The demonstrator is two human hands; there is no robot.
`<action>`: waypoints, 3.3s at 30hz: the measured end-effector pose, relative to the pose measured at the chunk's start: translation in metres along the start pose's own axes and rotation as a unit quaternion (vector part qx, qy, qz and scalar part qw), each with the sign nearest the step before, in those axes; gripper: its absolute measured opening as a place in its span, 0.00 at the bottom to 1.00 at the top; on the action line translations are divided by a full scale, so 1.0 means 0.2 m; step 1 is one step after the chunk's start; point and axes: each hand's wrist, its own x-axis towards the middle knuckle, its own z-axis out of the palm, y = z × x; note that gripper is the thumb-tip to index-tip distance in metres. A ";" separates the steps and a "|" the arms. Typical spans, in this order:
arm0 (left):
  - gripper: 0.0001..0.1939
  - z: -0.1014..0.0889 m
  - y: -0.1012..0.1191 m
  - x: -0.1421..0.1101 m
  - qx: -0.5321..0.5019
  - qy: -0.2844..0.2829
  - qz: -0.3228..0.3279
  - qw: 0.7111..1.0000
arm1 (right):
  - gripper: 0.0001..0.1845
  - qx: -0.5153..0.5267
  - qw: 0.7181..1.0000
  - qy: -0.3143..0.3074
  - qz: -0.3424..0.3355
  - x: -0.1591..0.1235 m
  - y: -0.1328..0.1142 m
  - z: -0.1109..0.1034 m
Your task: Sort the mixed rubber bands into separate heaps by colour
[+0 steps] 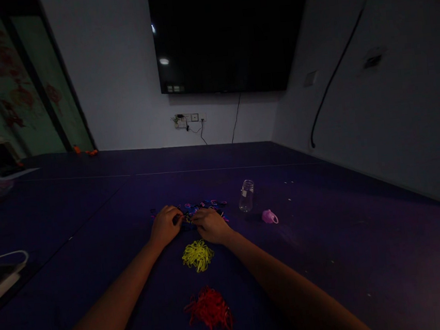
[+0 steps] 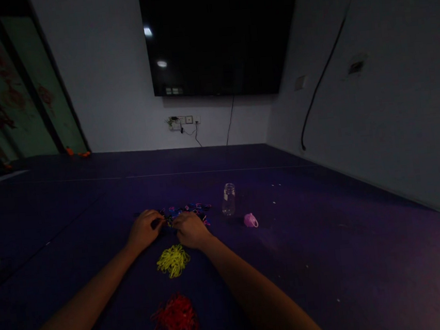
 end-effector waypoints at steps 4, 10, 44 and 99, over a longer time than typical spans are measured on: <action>0.02 -0.01 0.02 0.00 -0.001 -0.040 0.044 0.998 | 0.17 -0.013 1.000 -0.005 0.017 0.00 0.00 0.00; 0.06 -0.01 0.03 0.00 0.010 -0.084 0.068 0.994 | 0.16 -0.032 0.999 0.000 0.027 0.00 0.01 0.00; 0.06 -0.02 0.02 0.01 -0.065 -0.063 0.067 0.994 | 0.21 0.018 0.997 0.057 -0.039 -0.01 -0.02 0.01; 0.10 0.01 -0.08 -0.01 0.074 -0.046 -0.059 0.994 | 0.13 0.382 0.903 -0.033 0.193 0.02 -0.14 -0.01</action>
